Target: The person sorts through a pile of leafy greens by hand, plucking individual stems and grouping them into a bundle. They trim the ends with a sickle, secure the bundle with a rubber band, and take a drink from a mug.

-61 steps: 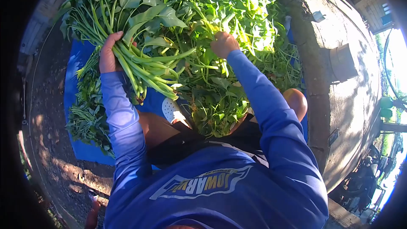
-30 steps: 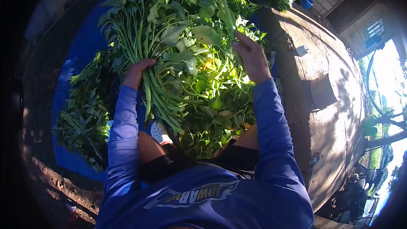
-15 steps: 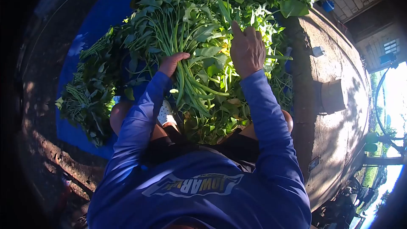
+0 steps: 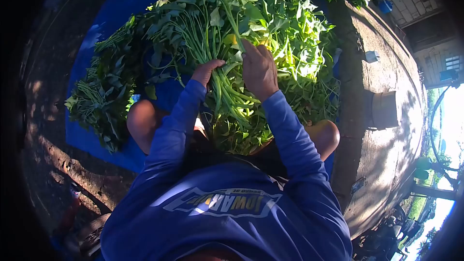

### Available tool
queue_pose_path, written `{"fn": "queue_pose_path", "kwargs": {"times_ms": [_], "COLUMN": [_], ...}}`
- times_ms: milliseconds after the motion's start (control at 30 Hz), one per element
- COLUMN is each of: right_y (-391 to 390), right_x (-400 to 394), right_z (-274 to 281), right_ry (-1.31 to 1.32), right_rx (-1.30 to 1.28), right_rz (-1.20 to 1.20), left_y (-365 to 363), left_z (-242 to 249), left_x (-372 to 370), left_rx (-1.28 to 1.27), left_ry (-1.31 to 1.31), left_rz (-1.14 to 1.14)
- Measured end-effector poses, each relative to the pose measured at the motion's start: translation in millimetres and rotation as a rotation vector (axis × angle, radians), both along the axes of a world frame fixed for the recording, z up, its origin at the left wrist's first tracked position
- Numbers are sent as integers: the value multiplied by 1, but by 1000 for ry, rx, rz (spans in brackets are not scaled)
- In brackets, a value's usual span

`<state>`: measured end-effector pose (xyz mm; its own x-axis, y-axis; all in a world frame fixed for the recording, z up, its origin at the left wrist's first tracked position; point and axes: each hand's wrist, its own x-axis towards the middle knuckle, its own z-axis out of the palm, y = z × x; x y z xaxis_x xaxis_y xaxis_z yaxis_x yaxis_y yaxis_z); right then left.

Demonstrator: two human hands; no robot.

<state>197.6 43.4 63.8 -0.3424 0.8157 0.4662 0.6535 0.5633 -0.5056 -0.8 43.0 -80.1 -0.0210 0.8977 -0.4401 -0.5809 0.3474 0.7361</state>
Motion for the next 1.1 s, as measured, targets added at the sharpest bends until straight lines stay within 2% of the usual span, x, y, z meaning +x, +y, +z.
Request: {"fn": "queue_pose_path", "kwargs": {"times_ms": [100, 167, 300, 367, 433, 500, 667, 833, 933, 1033, 1100], "right_y": [14, 14, 11, 11, -5, -18, -26, -27, -33, -52, -56], "right_x": [7, 7, -2, -7, -13, -11, -12, -14, -20, -33, -37], "right_z": [39, 64, 64, 35, 3, -43, -50, -66, -76, -79, -96], "right_ry": [72, -56, -226, -264, -292, -166, 90, 150, 138, 110, 141], "right_rx": [115, 350, 407, 360, 155, -51, -294, -347, -374, -431, -378], "right_rz": [-127, -147, -102, -52, 8, 95, 46, 12, -10, -59, -50], "left_y": [1, 2, -1, -2, -6, -9, -14, -11, -12, -21, -19], "left_z": [3, 1, 6, 9, 17, 22, 2, -2, 2, 20, 13], "left_x": [5, 8, 13, 14, 14, 9, 6, 7, 23, 38, 23], "left_rx": [-18, -5, 3, -5, -24, -70, -31, 18, 60, 273, 149], "left_ry": [63, 93, 143, 174, 219, 153, -197, -415, -267, 2, 109], "left_rz": [80, 101, 118, 112, 100, 44, -65, -107, 111, 250, 152]}}
